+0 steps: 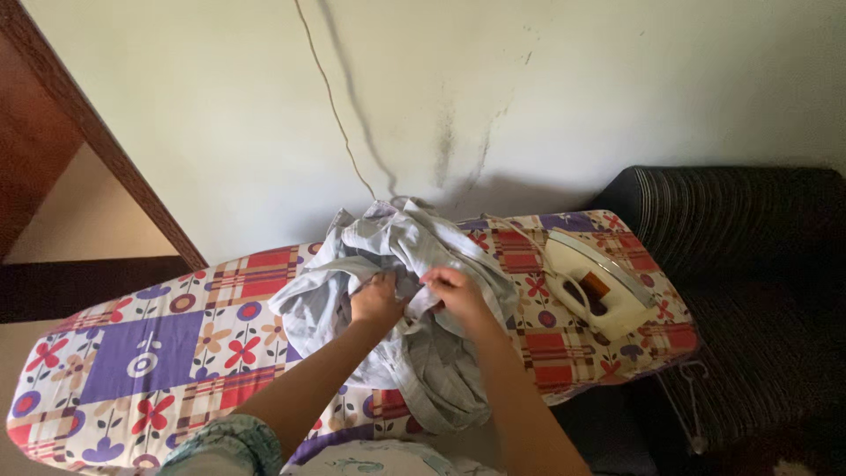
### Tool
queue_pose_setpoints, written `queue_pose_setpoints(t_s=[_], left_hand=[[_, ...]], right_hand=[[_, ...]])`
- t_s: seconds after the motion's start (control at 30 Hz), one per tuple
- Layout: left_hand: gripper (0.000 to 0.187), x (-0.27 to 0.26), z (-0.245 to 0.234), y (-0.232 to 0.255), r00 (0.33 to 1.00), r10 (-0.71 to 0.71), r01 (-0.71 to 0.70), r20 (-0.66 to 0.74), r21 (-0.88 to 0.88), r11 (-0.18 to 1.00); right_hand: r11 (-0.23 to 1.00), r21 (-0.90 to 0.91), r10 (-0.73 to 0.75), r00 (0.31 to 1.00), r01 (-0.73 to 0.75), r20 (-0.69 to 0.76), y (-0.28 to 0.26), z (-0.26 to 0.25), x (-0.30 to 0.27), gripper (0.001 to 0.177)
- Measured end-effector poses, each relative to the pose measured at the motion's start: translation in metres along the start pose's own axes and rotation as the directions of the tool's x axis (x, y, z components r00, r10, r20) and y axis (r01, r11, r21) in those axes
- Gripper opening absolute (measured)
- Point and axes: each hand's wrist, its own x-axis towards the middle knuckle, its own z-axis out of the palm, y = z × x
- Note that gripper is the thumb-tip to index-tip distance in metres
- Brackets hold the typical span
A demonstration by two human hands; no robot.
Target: The person smooths a shirt on an ironing board, fastens the buttons from the collar down to the hem, and then gathers the shirt together by hand.
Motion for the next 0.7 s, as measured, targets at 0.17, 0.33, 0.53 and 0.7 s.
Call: queue_pose_setpoints(t_s=[0.17, 0.33, 0.53, 0.7], left_hand=[[0.048, 0.004, 0.000, -0.004, 0.997, 0.073, -0.075, 0.014, 0.172, 0.982], [0.034, 0.005, -0.005, -0.007, 0.988, 0.069, -0.099, -0.142, -0.221, 0.970], [0.038, 0.033, -0.038, -0.025, 0.971, 0.238, -0.119, -0.010, -0.887, 0.447], [0.042, 0.022, -0.065, -0.028, 0.941, 0.334, -0.034, 0.061, -0.962, 0.272]], right_hand=[[0.984, 0.089, -0.172, 0.957, 0.155, 0.235, 0.017, 0.003, -0.009, 0.038], [0.792, -0.372, -0.468, 0.872, 0.485, 0.139, -0.027, -0.003, -0.043, 0.015], [0.664, -0.264, -0.685, 0.711, 0.699, 0.160, -0.067, 0.000, -0.065, 0.010], [0.894, -0.352, -0.275, 0.959, 0.278, 0.060, -0.045, 0.011, -0.031, 0.017]])
